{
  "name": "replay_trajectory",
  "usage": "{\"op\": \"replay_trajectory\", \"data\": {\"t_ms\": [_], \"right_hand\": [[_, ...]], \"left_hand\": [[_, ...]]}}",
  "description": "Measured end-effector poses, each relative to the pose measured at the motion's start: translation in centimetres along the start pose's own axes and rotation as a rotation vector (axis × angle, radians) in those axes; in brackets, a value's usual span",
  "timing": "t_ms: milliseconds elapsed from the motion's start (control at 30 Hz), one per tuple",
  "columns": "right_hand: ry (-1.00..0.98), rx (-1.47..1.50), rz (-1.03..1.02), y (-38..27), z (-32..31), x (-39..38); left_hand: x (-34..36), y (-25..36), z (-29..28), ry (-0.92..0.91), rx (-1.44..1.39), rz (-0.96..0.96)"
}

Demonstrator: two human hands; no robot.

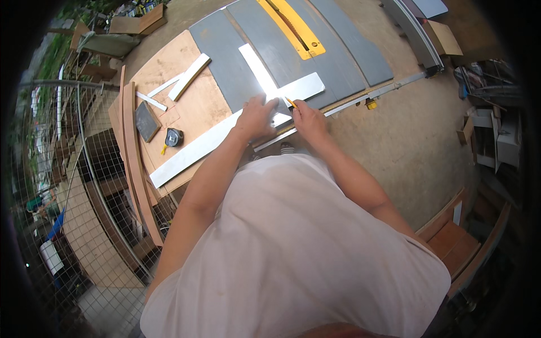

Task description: The person selects a long white wooden plank from a pile, carries it to a table saw, and cuts it into smaller pieces. They then measure and mark the cut pieces before placing them on a workbench.

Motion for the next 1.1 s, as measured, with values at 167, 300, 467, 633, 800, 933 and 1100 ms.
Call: {"op": "replay_trajectory", "data": {"t_ms": [167, 300, 467, 633, 800, 933, 1100], "right_hand": [[-0.126, -0.225, -0.062, -2.6, -1.8, 2.7], [-0.204, -0.313, -0.085, -3.4, -1.7, 4.4], [-0.171, -0.335, -0.107, -2.8, -0.2, 4.9], [-0.278, -0.409, -0.126, -2.8, -1.3, 3.5], [-0.478, -0.481, -0.127, -0.6, -3.3, -1.7], [-0.159, -0.072, 0.094, -0.2, -2.5, -2.9], [-0.076, 0.076, 0.016, 0.2, 1.6, -2.0]], "left_hand": [[0.0, 0.1, -0.1, -0.024, 0.002, -0.01], [-0.2, 0.2, -0.1, 0.006, -0.004, 0.007], [-0.3, 0.6, -0.3, 0.015, -0.004, 0.005], [0.0, 0.2, 0.0, -0.027, 0.018, -0.011], [-0.1, 0.2, 0.0, -0.013, 0.01, -0.015], [-0.2, 0.2, 0.0, 0.0, 0.001, -0.013], [0.2, -0.1, -0.2, -0.037, 0.001, -0.004]]}}
Point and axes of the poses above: each hand's wrist, its own x-axis towards the middle knuckle, its own z-axis out of the palm, y = z × x, the point moved 1 cm from there along x, towards the middle knuckle, and after that the axes turned 7 degrees about -x, right-handed, at the moved point
